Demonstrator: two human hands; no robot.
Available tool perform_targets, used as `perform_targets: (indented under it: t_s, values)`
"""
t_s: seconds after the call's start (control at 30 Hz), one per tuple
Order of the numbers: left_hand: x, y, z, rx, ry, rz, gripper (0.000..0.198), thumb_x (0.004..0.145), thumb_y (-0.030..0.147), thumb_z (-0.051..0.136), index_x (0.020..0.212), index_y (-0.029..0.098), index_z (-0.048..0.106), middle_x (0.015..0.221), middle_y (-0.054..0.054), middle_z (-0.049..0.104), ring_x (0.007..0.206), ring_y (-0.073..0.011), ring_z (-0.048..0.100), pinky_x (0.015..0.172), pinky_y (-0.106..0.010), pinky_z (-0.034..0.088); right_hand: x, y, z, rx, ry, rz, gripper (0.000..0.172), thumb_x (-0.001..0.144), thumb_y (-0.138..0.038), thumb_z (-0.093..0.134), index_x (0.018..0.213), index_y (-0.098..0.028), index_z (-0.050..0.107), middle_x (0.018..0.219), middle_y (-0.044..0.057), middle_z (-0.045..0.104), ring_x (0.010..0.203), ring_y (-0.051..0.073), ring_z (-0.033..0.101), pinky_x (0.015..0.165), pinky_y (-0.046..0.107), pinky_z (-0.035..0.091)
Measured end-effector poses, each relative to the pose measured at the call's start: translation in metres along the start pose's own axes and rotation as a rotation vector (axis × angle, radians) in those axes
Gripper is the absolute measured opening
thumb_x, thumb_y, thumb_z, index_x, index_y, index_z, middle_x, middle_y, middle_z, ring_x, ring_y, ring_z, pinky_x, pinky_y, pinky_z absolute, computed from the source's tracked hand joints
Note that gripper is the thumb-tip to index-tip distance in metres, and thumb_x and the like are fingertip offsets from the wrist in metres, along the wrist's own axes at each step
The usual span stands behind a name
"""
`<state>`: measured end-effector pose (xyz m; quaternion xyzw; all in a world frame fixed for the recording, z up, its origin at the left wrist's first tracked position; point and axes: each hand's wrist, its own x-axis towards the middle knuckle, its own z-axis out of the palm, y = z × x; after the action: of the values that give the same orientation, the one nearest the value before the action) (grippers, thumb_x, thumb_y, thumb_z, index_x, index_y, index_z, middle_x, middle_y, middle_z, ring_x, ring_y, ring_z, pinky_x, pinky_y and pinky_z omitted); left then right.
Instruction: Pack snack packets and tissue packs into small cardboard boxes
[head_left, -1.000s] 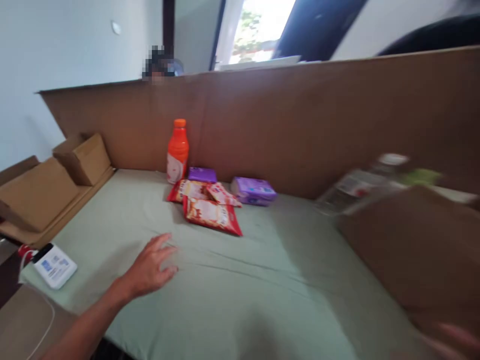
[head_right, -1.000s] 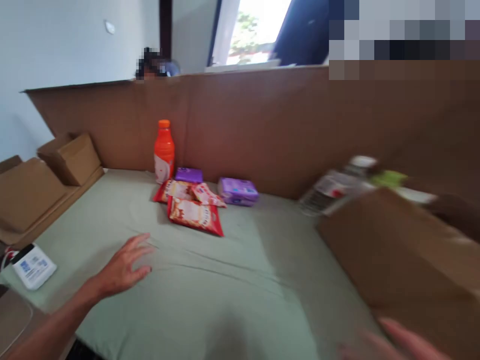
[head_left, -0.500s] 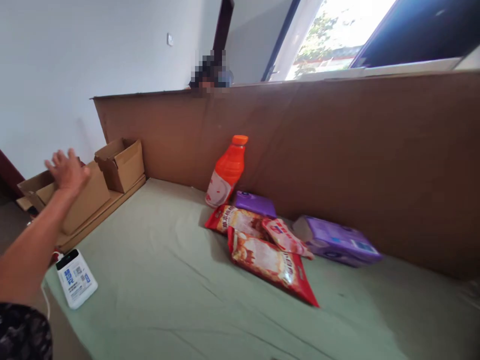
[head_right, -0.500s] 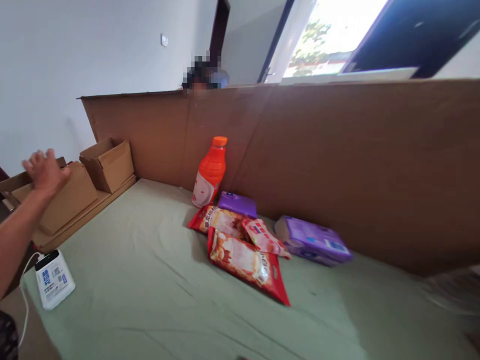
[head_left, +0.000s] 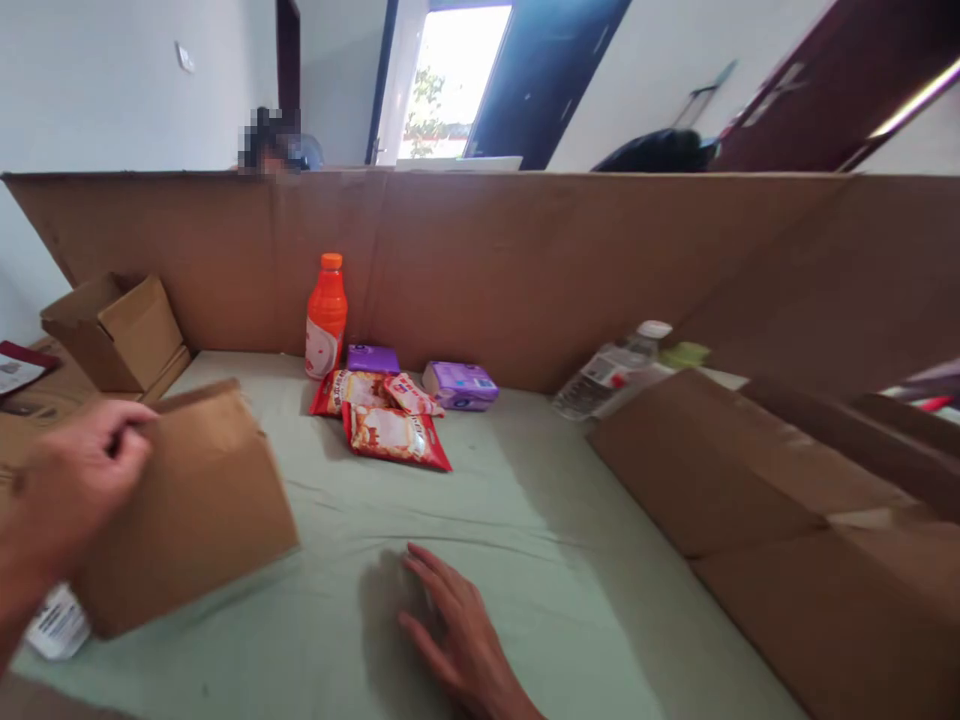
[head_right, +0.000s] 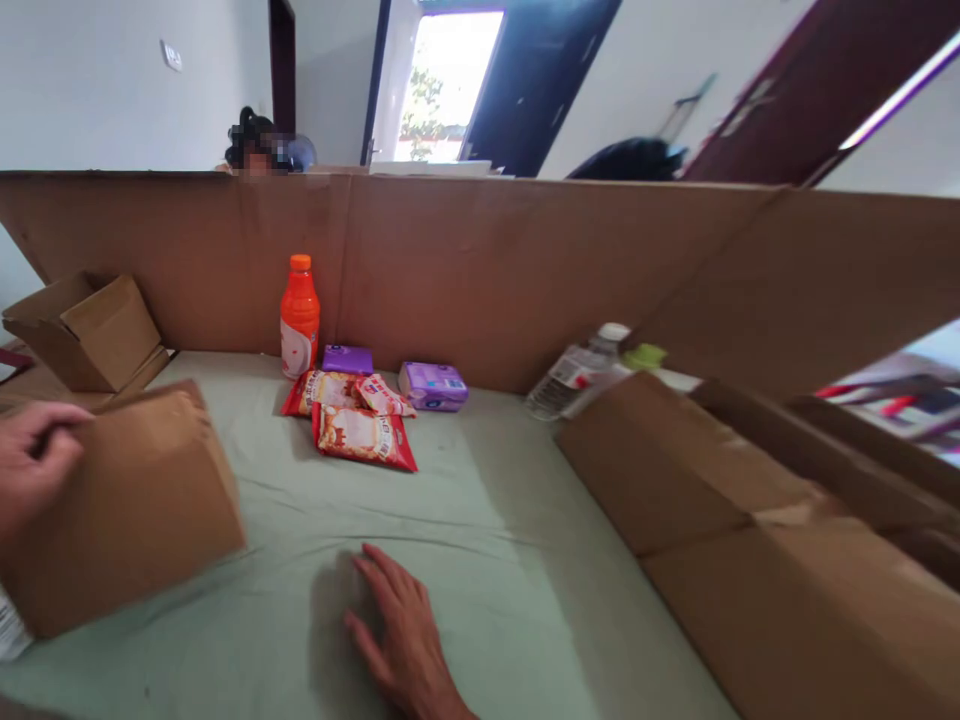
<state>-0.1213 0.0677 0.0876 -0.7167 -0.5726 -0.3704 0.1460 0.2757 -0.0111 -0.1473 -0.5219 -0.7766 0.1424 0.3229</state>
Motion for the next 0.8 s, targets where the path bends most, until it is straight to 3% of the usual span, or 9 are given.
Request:
perform_targets:
  t_s: [0.1,0.17,0.23,0.33,0.43,0.5,0.63,0.7,0.8]
  values:
    - [-0.024,0.090,0.028,-0.056,-0.036,0.235,0.022,0.088,0.018,0.048,0.090,0.022,0.070,0.077,-0.002,0.070,0.073,-0.0200,0.065,0.067,-0.031,0.048,0.000,-0.014,-0.014,0.199,-0.017,0.067,0.074,0.093,-0.050,0.061,0.157,-0.024,0.035,0.155,0.017,0.044,0.142,0.035,0.045,0.112,0.057,0.044]
    - [-0.041,0.132,0.038,-0.179,-0.050,0.379,0.024,0.089,0.009,0.047,0.089,0.021,0.067,0.078,-0.002,0.069,0.075,-0.0182,0.063,0.077,-0.033,0.050,-0.004,-0.022,-0.031,0.346,-0.049,0.113,0.093,0.088,-0.065,0.062,0.161,-0.026,0.021,0.161,0.018,0.034,0.147,0.036,0.036,0.115,0.058,0.039]
    - [-0.057,0.158,0.042,-0.326,-0.041,0.450,0.024,0.088,0.003,0.047,0.090,0.020,0.064,0.078,-0.002,0.066,0.074,-0.0168,0.060,0.080,-0.033,0.051,-0.011,-0.027,-0.047,0.487,-0.099,0.123,0.106,0.080,-0.078,0.059,0.163,-0.029,0.014,0.165,0.017,0.026,0.149,0.038,0.030,0.117,0.059,0.036]
    - [-0.077,0.175,0.043,-0.470,-0.085,0.506,0.026,0.086,0.000,0.047,0.094,0.019,0.061,0.078,-0.002,0.063,0.071,-0.0157,0.057,0.077,-0.033,0.053,-0.021,-0.032,-0.059,0.556,-0.124,0.125,0.120,0.071,-0.087,0.056,0.163,-0.029,0.005,0.167,0.018,0.020,0.150,0.040,0.027,0.117,0.061,0.033]
    - [-0.094,0.170,0.040,-0.464,-0.088,0.511,0.032,0.083,0.000,0.048,0.103,0.020,0.062,0.086,-0.004,0.063,0.079,-0.0174,0.061,0.086,-0.039,0.056,-0.021,-0.035,-0.056,0.450,-0.064,0.082,0.127,0.071,-0.083,0.063,0.163,-0.025,-0.003,0.168,0.019,0.014,0.151,0.041,0.022,0.119,0.062,0.029]
    - [-0.101,0.154,0.035,-0.379,0.019,0.412,0.041,0.081,0.003,0.055,0.114,0.026,0.063,0.105,-0.005,0.064,0.099,-0.0227,0.063,0.099,-0.049,0.053,-0.014,-0.037,-0.050,0.368,-0.026,0.014,0.129,0.073,-0.075,0.070,0.163,-0.024,-0.008,0.168,0.018,0.009,0.152,0.041,0.016,0.120,0.061,0.028]
    - [-0.102,0.105,0.040,-0.347,0.334,-0.025,0.064,0.080,0.024,0.071,0.140,0.035,0.052,0.149,-0.004,0.047,0.135,-0.0344,0.048,0.119,-0.061,0.034,0.001,-0.038,-0.040,0.277,-0.037,-0.066,0.123,0.081,-0.057,0.074,0.161,-0.025,-0.014,0.169,0.016,0.005,0.153,0.040,0.015,0.120,0.059,0.031]
    - [-0.101,0.082,0.055,-0.568,0.238,-0.340,0.062,0.088,0.044,0.064,0.146,0.028,0.049,0.152,-0.008,0.048,0.141,-0.0350,0.045,0.122,-0.058,0.032,0.005,-0.036,-0.034,0.270,-0.045,-0.079,0.121,0.083,-0.053,0.072,0.161,-0.025,-0.015,0.169,0.016,0.006,0.153,0.039,0.017,0.119,0.059,0.032]
    - [-0.112,0.066,0.088,-0.860,-0.070,-0.671,0.069,0.096,0.066,0.030,0.146,0.022,0.050,0.137,-0.012,0.064,0.133,-0.0323,0.056,0.112,-0.050,0.048,0.008,-0.030,-0.028,0.289,-0.028,-0.071,0.115,0.086,-0.046,0.069,0.161,-0.024,-0.014,0.169,0.015,0.009,0.153,0.038,0.019,0.119,0.059,0.033]
